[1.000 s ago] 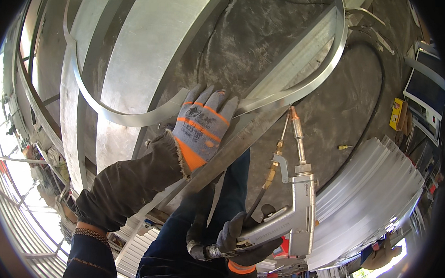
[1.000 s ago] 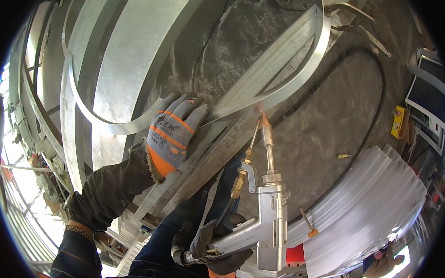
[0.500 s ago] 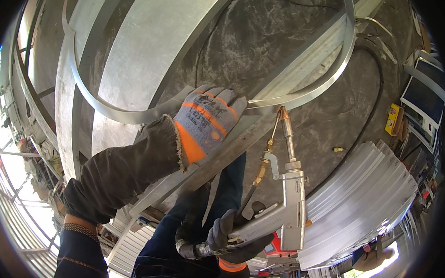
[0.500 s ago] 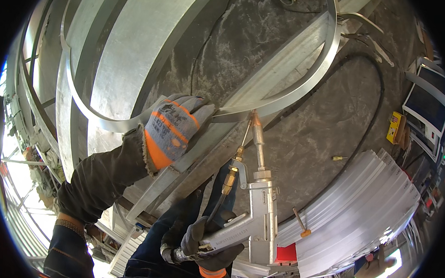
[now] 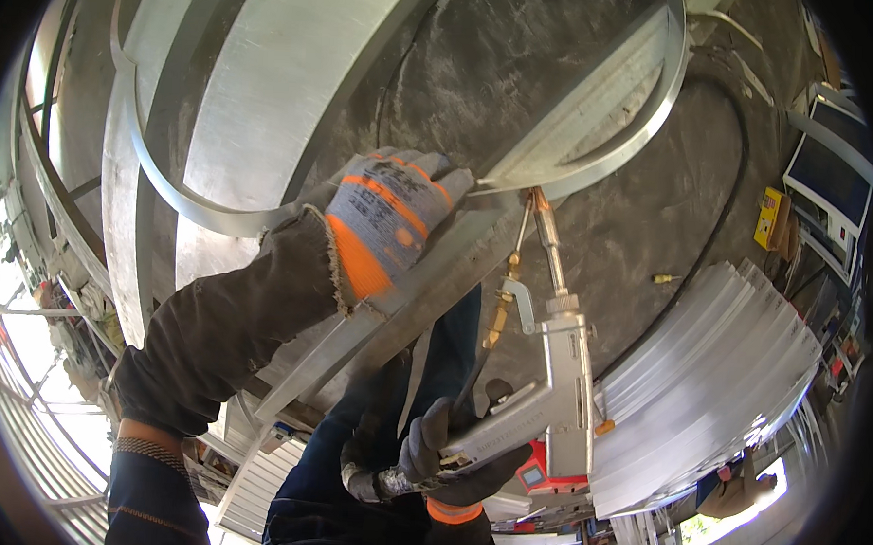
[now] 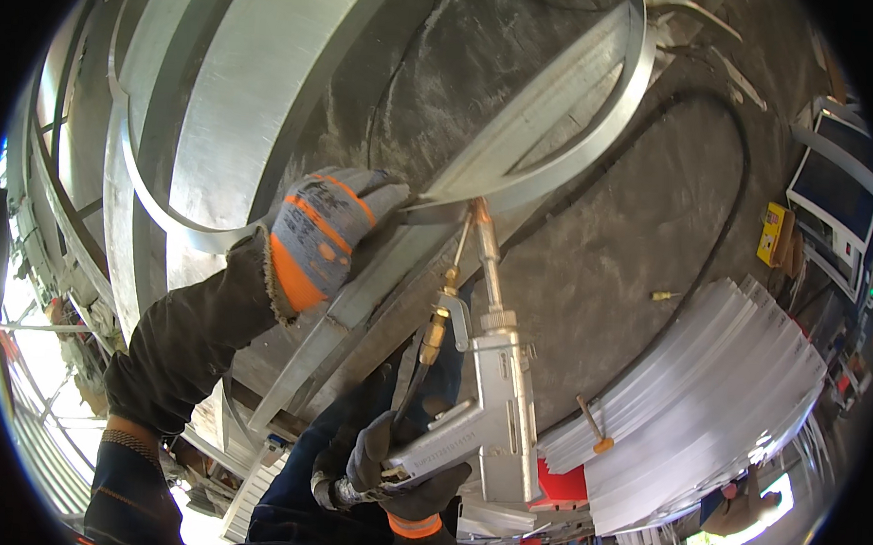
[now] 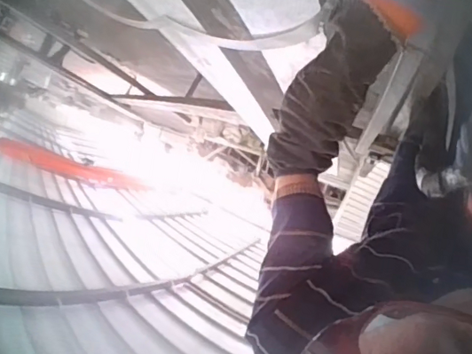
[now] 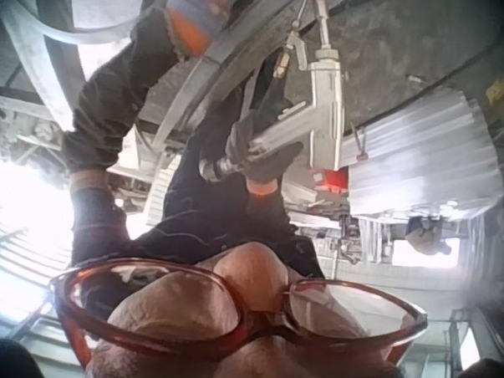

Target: The person welds a curved metal frame using a handheld welding torch, then uses pliers to adjust the frame. The person repeats the welding and adjustment steps on the same frame.

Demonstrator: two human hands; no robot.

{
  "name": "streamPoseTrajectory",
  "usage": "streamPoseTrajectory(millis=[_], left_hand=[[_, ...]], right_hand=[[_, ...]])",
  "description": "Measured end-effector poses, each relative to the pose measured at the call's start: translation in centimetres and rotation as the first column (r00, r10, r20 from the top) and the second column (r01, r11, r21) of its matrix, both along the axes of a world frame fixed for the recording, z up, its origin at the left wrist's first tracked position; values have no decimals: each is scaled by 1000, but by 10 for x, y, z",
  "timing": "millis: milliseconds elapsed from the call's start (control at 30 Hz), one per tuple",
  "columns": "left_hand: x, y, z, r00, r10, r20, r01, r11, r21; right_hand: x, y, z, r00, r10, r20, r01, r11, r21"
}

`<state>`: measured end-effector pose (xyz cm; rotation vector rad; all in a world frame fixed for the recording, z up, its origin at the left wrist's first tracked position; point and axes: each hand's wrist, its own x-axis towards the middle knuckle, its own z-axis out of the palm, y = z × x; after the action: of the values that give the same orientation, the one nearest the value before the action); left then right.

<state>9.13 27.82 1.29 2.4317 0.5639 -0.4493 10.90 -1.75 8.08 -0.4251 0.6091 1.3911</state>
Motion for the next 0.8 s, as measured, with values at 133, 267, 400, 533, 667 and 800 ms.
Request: streamPoseTrajectory(millis=[133, 267, 400, 533, 667, 800], left_hand=[[-5, -3, -6, 978, 72, 194, -66, 997, -36], [-8, -7, -22, 972, 104, 212, -105, 994, -5], [-10, -10, -34, 970, 211, 124, -206, 977, -53], [-9, -10, -37, 911, 335, 241, -269, 925, -269], [-10, -9, -38, 919, 311, 241, -257, 938, -232], [-13, -10, -45, 907, 363, 213, -299, 912, -282]], right_hand=[[-1, 3, -2, 996, -69, -54, 68, 997, -20], [-1, 6, -11, 995, -99, -25, 100, 993, 67], [-1, 11, -12, 993, -110, 31, 107, 991, 74], [-2, 15, -4, 990, -138, 41, 139, 990, -29], [-5, 16, -2, 988, -148, 48, 153, 982, -108], [-9, 13, -5, 989, -103, 102, 112, 990, -87]])
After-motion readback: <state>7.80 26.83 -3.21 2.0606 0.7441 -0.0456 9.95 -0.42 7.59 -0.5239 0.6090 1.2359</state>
